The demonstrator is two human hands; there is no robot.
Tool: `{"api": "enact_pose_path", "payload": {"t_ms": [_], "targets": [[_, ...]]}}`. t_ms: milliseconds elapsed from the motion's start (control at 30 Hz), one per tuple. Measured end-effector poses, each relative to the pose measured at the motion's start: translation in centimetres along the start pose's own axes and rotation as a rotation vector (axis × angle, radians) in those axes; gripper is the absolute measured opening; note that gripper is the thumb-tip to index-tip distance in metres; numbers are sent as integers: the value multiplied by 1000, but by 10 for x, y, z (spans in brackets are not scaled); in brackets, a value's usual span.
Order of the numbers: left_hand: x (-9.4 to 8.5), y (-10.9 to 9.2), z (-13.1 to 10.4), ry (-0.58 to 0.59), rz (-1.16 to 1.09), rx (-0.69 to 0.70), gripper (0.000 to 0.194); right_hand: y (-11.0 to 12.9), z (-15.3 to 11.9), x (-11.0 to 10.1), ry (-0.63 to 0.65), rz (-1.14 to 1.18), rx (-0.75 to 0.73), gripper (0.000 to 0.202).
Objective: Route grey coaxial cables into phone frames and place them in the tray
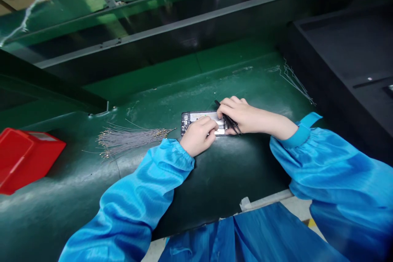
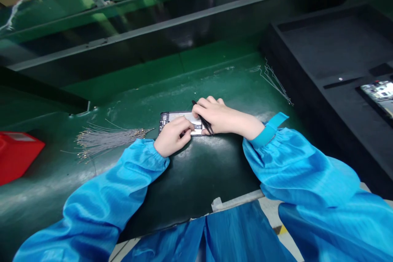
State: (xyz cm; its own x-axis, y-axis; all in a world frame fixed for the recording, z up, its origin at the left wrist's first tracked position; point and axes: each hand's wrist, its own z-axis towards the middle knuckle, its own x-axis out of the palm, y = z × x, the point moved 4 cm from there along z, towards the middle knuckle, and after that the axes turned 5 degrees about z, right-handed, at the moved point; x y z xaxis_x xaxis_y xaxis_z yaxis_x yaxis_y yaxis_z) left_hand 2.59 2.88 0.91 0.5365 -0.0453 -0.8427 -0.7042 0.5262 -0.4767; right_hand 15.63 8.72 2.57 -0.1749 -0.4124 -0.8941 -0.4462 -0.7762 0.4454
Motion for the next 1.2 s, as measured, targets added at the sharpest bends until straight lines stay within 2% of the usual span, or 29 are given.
{"api": "enact_pose_path", "payload": {"t_ms": [233, 400, 667, 800, 967, 1100, 1200], "targets": [[1, 1, 1, -13, -1, 15, 14, 11, 9, -5, 57, -143, -40, 18], [-4, -1, 0, -25, -53, 97, 16, 11, 12, -2, 109, -154, 75, 25], [-3, -2, -1, 76, -70, 141, 17, 17, 19, -3, 228, -108, 235, 33], [-1, -2, -3, 101, -55, 171, 18, 12, 13, -6, 152, -29, 233, 33], [-2, -2, -6, 56, -56, 134, 17, 1, -10, 4, -69, 172, 95, 27], [-7, -3, -7, -23, -39, 125, 9, 1, -17, 13, -172, -12, 45, 48], [-15, -6, -9, -143, 31, 109, 6, 6, -5, 4, -172, -184, 102, 47]]}}
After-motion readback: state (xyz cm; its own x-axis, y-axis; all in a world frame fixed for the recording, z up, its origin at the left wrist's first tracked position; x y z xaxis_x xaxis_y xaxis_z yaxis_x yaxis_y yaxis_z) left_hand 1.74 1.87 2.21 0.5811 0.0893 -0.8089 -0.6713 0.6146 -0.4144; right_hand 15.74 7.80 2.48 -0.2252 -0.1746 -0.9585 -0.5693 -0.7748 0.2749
